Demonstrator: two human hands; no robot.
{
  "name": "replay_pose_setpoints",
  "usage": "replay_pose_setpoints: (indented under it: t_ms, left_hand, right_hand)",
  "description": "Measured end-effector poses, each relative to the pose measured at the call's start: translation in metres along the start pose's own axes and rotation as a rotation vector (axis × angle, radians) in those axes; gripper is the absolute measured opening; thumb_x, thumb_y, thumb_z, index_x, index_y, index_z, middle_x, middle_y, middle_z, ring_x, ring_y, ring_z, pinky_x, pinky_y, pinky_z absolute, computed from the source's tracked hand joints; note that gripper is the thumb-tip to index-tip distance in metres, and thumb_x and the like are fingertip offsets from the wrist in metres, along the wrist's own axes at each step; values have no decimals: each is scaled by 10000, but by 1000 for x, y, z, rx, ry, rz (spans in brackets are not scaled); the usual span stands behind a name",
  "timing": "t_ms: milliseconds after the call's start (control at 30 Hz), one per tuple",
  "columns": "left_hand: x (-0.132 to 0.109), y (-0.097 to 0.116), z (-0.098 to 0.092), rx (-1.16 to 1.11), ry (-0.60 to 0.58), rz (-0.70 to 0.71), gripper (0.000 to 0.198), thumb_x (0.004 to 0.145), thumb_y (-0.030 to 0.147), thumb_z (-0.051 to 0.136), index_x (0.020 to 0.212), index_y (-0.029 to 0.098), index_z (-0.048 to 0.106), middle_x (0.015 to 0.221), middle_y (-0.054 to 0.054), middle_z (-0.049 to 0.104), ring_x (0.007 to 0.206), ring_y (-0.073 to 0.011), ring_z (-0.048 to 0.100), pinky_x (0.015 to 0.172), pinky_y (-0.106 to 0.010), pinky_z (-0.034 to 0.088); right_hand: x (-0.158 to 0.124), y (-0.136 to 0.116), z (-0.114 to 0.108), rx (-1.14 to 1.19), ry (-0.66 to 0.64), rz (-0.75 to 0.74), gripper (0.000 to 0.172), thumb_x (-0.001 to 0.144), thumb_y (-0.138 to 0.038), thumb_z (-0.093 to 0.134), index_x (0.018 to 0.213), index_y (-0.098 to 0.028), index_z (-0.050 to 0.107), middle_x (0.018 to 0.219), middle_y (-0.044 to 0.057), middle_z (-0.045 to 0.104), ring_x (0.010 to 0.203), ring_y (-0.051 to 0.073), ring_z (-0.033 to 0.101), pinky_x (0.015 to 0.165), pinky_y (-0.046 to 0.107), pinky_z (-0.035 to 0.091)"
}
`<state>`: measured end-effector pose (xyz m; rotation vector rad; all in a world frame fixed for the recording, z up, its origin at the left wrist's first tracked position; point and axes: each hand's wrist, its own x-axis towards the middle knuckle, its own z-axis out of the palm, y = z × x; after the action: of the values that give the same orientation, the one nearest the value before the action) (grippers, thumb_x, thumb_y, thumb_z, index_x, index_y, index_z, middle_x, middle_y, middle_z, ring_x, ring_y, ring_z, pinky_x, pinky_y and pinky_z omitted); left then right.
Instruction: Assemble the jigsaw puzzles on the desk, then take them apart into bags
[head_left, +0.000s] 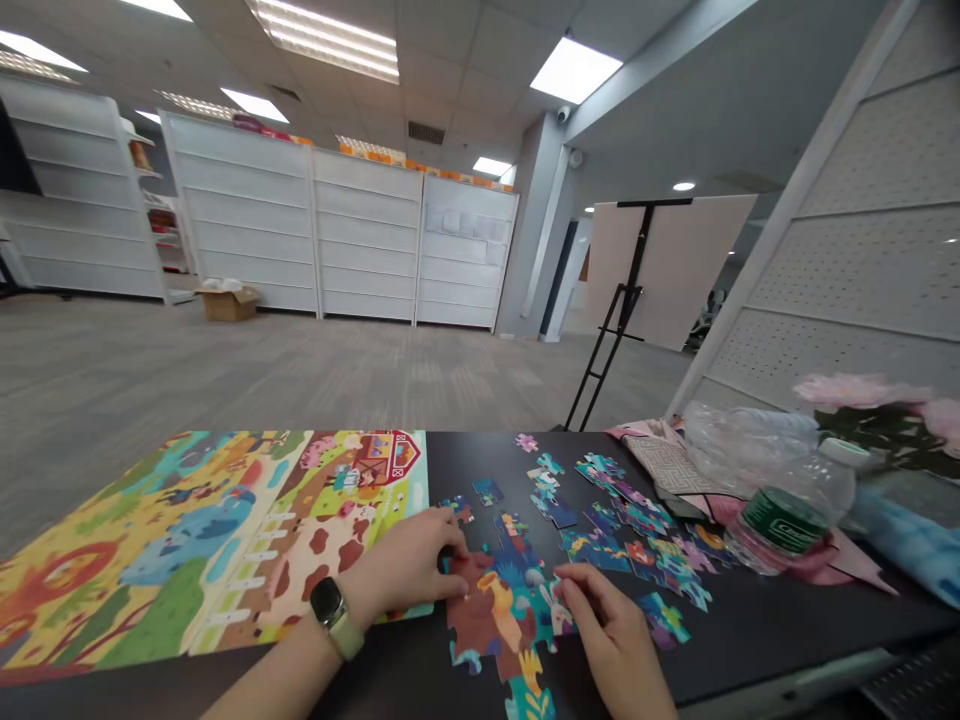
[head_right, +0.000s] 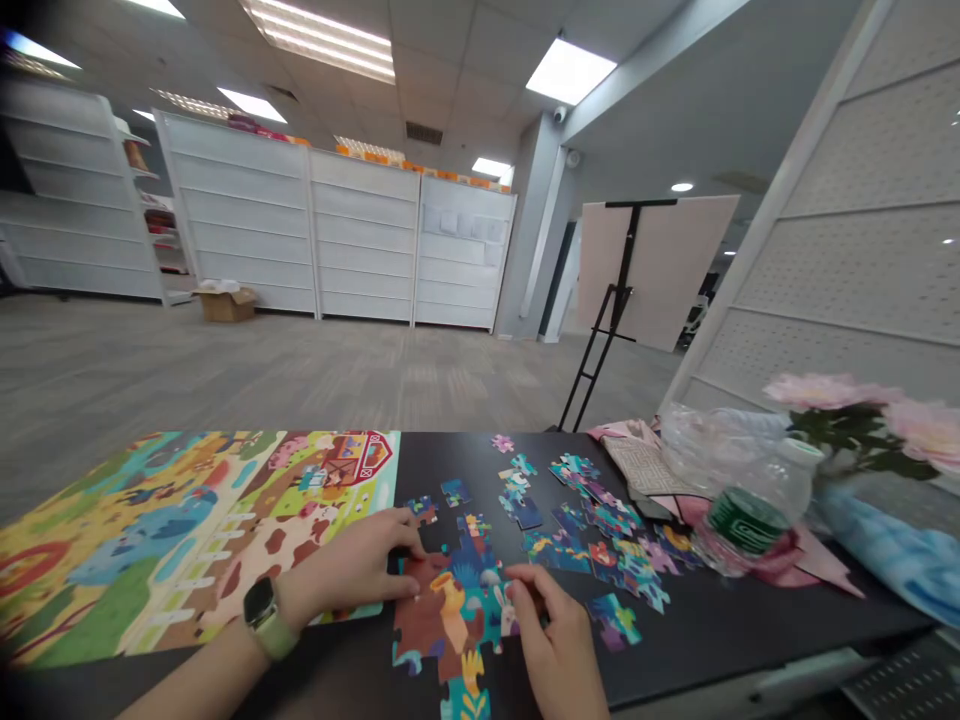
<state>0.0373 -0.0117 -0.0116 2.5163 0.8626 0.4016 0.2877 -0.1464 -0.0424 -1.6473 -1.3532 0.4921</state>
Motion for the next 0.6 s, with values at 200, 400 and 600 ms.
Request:
replay_pose_setpoints:
  t_ms: [200,400,600]
  left_hand:
    - [-2,-1,-14,-95,15,13,200,887,297,608,1058,249,702,1023,-38,671,917,-208,635,828,-296,480]
    - [2,-17,-17,18,203,-42,286,914,144,464,1097,208,675,1119,-79,660,1048,-230,597,954,-347,460]
    - [12,-25,5,126,197,-42,304,872,213,569,1155,214,680,1236,-95,650,1136,-280,571,1008,-409,436]
  right_hand:
    - [1,2,0,-20,8,-6,351,887,-525,552,954,-220,714,868,57,741,783,216,682,690,254,535]
    - [1,3,1,-21,33,-21,318,885,-493,567,954,-222,716,861,48,742,769,208,681,670,245,528]
    - [2,0,0,-43,48,-29,334,881,-509,554,941,-225,719,854,45,745,784,215,683,653,244,518]
